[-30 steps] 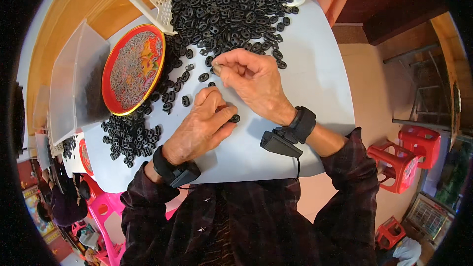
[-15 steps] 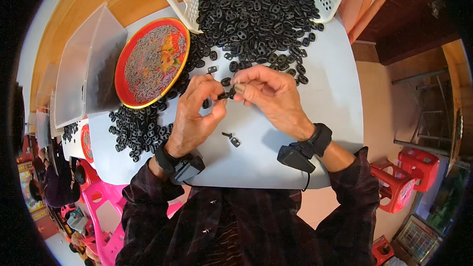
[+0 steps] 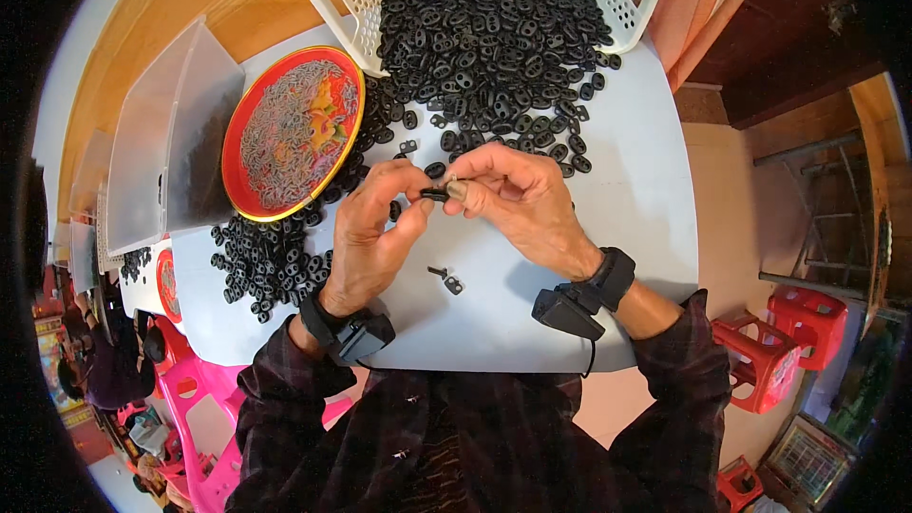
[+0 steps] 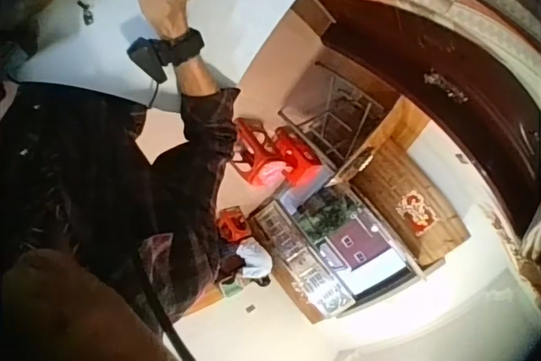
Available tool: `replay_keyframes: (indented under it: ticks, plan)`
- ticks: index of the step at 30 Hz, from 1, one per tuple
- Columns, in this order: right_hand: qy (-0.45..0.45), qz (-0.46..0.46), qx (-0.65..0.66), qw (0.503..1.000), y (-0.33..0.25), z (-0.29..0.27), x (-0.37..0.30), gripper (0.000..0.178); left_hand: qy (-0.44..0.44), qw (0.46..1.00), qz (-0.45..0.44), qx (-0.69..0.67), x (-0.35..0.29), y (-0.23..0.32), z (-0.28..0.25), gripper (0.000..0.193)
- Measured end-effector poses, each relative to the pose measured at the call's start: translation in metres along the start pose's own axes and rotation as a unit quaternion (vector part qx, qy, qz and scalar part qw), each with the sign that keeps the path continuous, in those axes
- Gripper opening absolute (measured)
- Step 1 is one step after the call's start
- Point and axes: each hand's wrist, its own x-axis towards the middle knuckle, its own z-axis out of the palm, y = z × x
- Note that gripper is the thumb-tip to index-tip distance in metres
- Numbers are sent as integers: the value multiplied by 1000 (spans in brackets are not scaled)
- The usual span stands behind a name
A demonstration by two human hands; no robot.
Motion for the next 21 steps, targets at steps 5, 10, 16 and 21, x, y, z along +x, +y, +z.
replay_keyframes:
  ticks: [5,10,16,21]
  plan:
    - [23,-16,-14,1000,-4,3,0,12,-22,995,-81,-54,-2,-6,-3,19]
    - [10,-6,-13,1000,-5,4,0,12,-61,935,-230,-263,2,-5,-6,8]
    - [-8,-5,-28,1000,-2,5,-1,12,-51,909,-277,-308,1,1,-9,18]
    - [15,6,-19,1000,0,3,-1,12,-57,925,-254,-278,0,5,-7,18]
